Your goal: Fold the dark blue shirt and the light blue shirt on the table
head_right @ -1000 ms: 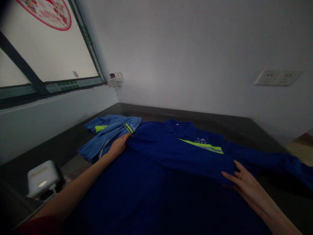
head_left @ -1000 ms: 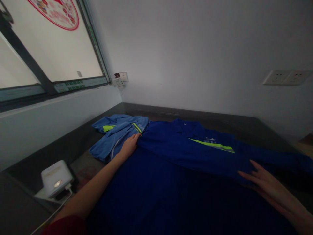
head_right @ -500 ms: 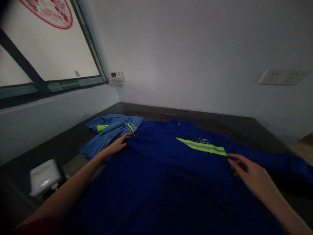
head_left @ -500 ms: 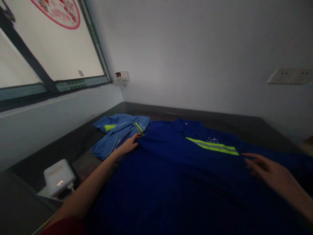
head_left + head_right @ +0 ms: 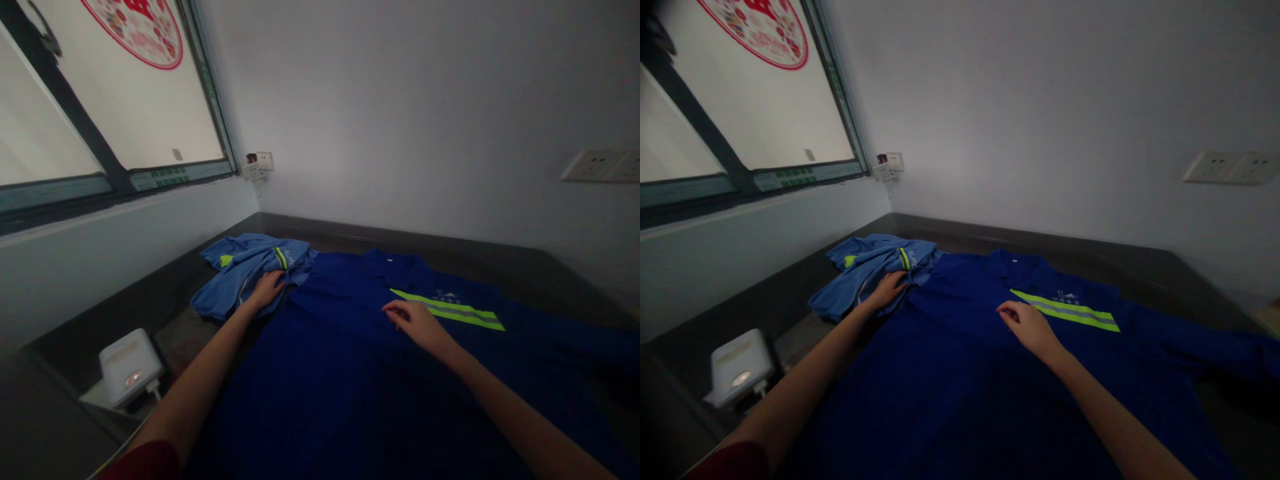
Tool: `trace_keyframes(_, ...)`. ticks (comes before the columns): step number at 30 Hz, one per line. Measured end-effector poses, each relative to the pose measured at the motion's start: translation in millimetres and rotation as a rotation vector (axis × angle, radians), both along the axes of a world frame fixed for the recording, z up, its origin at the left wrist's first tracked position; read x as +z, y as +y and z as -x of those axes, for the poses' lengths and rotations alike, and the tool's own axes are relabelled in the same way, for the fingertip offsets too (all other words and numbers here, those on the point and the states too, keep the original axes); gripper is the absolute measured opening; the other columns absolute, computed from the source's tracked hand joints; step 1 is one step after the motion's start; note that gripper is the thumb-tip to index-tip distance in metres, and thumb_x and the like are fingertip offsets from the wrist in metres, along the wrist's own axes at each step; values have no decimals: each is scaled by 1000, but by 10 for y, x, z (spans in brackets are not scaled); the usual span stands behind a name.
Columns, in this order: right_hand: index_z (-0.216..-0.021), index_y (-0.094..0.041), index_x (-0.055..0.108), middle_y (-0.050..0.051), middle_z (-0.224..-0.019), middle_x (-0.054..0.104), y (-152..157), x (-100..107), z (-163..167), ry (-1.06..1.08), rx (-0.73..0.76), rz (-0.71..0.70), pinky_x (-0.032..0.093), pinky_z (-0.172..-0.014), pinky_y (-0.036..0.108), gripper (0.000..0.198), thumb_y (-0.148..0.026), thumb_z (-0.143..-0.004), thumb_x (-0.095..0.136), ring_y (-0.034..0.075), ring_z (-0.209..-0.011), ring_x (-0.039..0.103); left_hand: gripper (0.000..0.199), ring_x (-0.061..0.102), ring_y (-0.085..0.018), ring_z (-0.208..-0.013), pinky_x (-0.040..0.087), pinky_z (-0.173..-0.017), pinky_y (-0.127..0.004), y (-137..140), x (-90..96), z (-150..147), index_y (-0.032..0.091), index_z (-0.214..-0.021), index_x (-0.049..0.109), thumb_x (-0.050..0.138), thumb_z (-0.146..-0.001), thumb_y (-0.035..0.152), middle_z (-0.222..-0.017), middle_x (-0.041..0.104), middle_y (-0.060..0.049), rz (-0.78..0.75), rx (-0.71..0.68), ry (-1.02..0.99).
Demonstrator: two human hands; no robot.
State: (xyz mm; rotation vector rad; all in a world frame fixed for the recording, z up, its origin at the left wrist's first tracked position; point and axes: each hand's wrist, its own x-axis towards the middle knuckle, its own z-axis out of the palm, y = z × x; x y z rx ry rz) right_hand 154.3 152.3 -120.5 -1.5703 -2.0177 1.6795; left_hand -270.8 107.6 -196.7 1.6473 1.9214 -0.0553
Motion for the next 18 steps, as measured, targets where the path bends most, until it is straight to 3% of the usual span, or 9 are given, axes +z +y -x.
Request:
trace_keyframes(5, -91, -19, 69, 3, -69, 67, -32, -47, -79, 8, 30, 76, 44, -57, 28, 21, -28, -82, 53, 17, -58, 62, 35, 49, -27, -120, 36, -104, -42, 24, -4, 162, 15, -119, 56, 50, -87, 25, -127, 58, -13, -21, 37, 64)
trace_keyframes(10, -89, -17, 70, 4, -69, 67, 203, -60, 21, 34, 60, 94, 46, -56, 26, 21, -28, -81, 54, 17, -58, 63, 41, 50, -27, -118, 38, -103, -43, -25, 225, 7, 12, -123, 51, 49, -82, 12, -126, 56, -15, -133, 99, 89)
trace_keyframes(13, -91, -16, 71, 5, -72, 69, 481, -125, 293, 50, 165, 40, 47, -59, 25, 22, -24, -83, 52, 16, -63, 64, 35, 54, -24, -114, 42, -100, -41, -122, 425, -305, 15, -120, 53, 46, -85, 16, -120, 58, -12, -268, 125, -96)
trace_keyframes(18, -90, -17, 73, 5, -84, 72, 956, -415, 998, -90, 283, -124, 46, -70, 22, 21, -14, -81, 54, 16, -78, 66, 45, 57, -22, -110, 44, -99, -40, -336, 605, -662, 18, -119, 55, 50, -75, 9, -116, 60, -9, -182, 95, -363)
